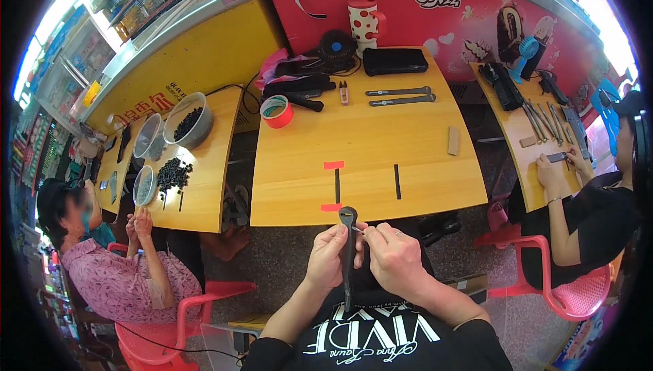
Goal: Attaching small circular plastic or metal components onto black adjustable straps.
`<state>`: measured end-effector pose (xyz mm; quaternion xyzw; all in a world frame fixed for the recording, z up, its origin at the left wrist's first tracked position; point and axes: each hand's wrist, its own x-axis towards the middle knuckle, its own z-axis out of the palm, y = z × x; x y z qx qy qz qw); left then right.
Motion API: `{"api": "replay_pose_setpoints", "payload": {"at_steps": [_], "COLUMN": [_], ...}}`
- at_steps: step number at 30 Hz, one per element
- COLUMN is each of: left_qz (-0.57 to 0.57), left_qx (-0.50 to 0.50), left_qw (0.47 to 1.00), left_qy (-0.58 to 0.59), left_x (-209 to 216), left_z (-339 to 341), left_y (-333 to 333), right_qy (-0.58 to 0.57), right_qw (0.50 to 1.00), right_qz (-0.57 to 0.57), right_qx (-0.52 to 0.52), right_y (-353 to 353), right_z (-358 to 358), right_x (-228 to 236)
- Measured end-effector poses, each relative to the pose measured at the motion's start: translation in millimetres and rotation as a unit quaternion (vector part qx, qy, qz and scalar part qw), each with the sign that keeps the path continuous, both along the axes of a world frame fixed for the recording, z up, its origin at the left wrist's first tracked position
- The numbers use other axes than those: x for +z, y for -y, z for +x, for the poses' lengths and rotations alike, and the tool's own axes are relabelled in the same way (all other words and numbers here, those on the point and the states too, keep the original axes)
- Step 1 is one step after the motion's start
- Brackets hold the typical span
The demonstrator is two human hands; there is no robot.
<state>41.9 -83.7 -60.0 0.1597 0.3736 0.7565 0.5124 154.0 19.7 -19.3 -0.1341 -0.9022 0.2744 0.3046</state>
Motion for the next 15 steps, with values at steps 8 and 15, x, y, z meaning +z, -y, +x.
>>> {"api": "replay_pose_setpoints", "payload": {"at_steps": [8, 15], "left_qz": [-0.043, -0.079], "left_qx": [0.020, 0.053], "left_qw": [0.998, 0.981], "left_qy": [-0.050, -0.170], "left_x": [-5, -6], "left_z": [2, 6], "left_y": [2, 4], "right_qy": [0.070, 0.029], "right_qw": [0.986, 0.996], "right_qz": [0.155, 0.076], "right_qx": [0.000, 0.025], "right_y": [0, -6], "right_z": [3, 1], "right_x": [2, -10]}}
